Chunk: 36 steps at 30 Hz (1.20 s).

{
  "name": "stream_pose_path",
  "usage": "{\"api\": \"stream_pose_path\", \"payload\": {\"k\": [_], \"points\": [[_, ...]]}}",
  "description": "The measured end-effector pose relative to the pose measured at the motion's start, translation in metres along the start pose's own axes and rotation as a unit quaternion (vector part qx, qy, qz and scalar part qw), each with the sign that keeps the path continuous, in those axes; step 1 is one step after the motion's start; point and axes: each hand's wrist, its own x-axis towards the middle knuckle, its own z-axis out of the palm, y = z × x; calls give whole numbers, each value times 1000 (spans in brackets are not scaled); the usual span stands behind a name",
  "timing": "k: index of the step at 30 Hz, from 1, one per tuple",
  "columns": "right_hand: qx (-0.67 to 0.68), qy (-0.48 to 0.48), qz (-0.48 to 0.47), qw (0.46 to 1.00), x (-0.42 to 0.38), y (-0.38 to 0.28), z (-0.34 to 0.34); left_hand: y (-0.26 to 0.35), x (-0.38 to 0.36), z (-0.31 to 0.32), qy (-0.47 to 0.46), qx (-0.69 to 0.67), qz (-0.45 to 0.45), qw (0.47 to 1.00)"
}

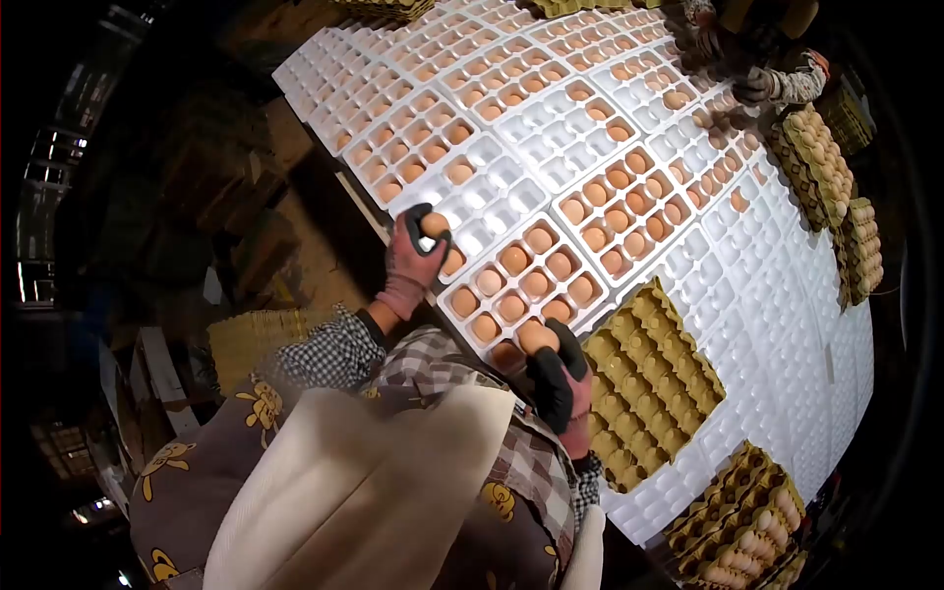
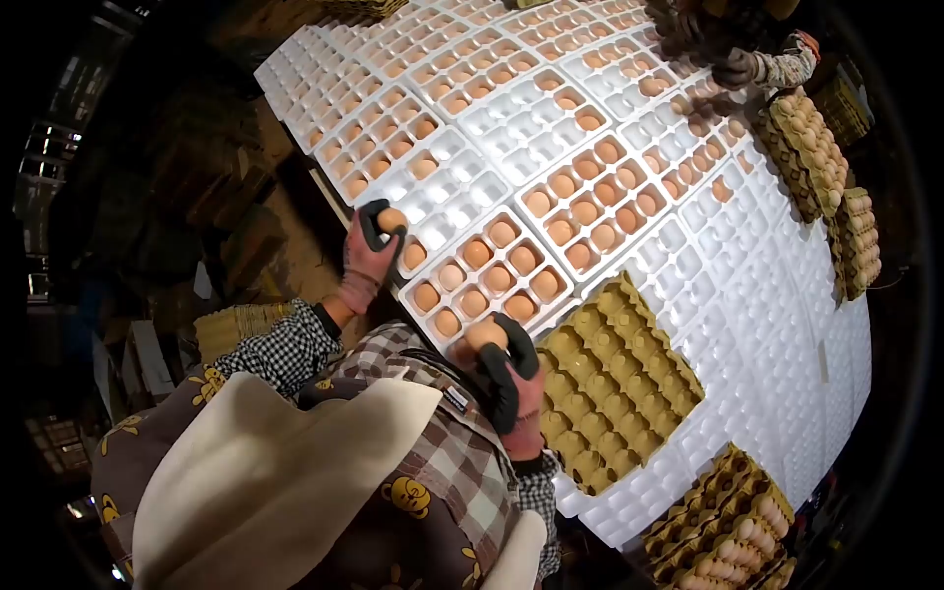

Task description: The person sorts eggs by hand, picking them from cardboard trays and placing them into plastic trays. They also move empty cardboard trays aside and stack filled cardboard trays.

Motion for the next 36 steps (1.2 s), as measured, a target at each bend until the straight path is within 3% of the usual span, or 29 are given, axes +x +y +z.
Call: {"api": "stream_pose_path", "payload": {"k": [3, 4, 5, 7, 9, 12, 15, 17, 18, 20, 21, 22, 23, 24, 25, 27, 28, 29, 31, 32, 33, 35, 36], "points": [[-103, -74, -67, 990, 74, 41, 58, -51, 32, -33, -47, 162, -5, 986], [-259, -89, -222, 936, 110, 69, 66, -52, 35, -37, -83, 271, 23, 959], [-365, -56, -267, 890, 125, 73, 89, -54, 35, -42, -119, 378, 50, 917], [-483, -54, -278, 829, 145, 74, 127, -68, 34, -49, -168, 362, 51, 916], [-649, -45, -245, 719, 169, 97, 140, -76, 33, -50, -167, 368, 79, 911], [-611, -5, -234, 756, 153, 111, 131, -76, 38, -56, -139, 321, 108, 931], [-524, 58, -274, 805, 104, 89, 87, -54, 39, -51, -208, 259, 226, 916], [-545, 200, -294, 759, 54, 52, 43, -31, 33, -43, -248, 224, 279, 900], [-579, 302, -307, 693, 28, 39, 14, -22, 27, -38, -268, 202, 283, 899], [-536, 487, -252, 641, -23, 26, -61, 18, 14, -27, -358, 140, 279, 880], [-556, 555, -206, 583, -45, 29, -109, 34, 5, -17, -418, 101, 258, 865], [-598, 629, -75, 491, -63, 35, -151, 56, -7, -2, -458, 59, 265, 847], [-601, 652, 42, 460, -74, 45, -195, 78, -23, 15, -494, 21, 270, 826], [-502, 632, 103, 581, -86, 38, -209, 95, -41, 38, -510, 53, 266, 816], [-420, 606, -64, 673, -94, 52, -231, 103, -63, 60, -551, 117, 226, 795], [-322, 556, -191, 742, -106, 43, -224, 110, -94, 93, -524, 48, 126, 841], [-348, 562, -212, 720, -116, 43, -233, 99, -111, 112, -476, -23, 102, 873], [-296, 532, -258, 750, -128, 25, -210, 90, -112, 127, -424, -94, 84, 897], [-232, 481, -289, 795, -142, 18, -227, 103, -81, 109, -500, -210, 32, 840], [-275, 528, -223, 772, -143, 5, -208, 126, -59, 82, -548, -147, 1, 824], [-250, 520, -258, 775, -133, 6, -207, 123, -50, 74, -524, -139, 1, 840], [-234, 419, -330, 813, -114, -30, -126, 110, -28, 55, -427, -196, -32, 882], [-223, 348, -373, 831, -105, -52, -74, 92, -10, 51, -353, -206, 36, 912]]}}
